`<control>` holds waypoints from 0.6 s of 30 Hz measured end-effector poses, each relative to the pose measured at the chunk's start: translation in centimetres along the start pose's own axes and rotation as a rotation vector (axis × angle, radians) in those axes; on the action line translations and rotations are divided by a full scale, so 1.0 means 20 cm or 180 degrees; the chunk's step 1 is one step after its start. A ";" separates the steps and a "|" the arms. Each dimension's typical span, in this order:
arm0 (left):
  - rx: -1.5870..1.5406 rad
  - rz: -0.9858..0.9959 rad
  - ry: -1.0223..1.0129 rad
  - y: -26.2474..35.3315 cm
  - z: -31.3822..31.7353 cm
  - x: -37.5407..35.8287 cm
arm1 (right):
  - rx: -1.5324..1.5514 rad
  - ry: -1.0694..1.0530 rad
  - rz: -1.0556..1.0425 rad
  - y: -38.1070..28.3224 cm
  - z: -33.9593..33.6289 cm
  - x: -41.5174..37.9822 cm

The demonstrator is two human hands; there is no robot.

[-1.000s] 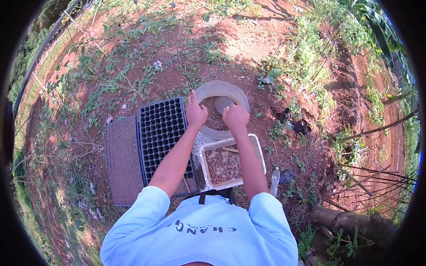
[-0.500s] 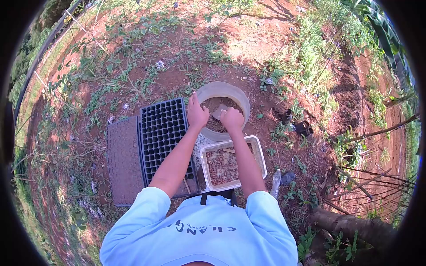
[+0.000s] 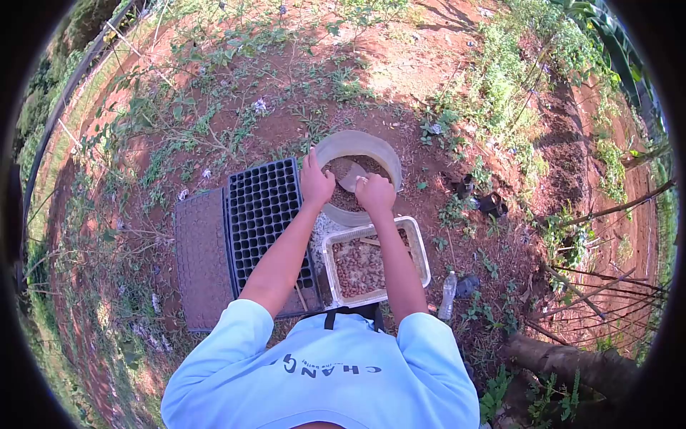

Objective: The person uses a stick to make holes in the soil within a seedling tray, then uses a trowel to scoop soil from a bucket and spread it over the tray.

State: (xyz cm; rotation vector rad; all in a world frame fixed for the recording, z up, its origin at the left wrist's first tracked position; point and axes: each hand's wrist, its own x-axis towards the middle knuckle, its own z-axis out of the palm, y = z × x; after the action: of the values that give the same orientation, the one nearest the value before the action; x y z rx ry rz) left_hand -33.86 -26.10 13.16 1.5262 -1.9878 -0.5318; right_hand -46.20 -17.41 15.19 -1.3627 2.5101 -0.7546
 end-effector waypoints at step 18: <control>0.0019 -0.0068 -0.0027 0.01 -0.02 0.00 | 0.1000 0.0676 0.0598 0.04 -0.10 -0.23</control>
State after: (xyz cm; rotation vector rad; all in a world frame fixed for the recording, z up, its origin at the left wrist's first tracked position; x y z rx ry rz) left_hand -33.80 -26.08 13.61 1.5530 -1.9832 -0.5425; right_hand -44.87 -12.54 16.16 -0.9733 2.4870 -1.2438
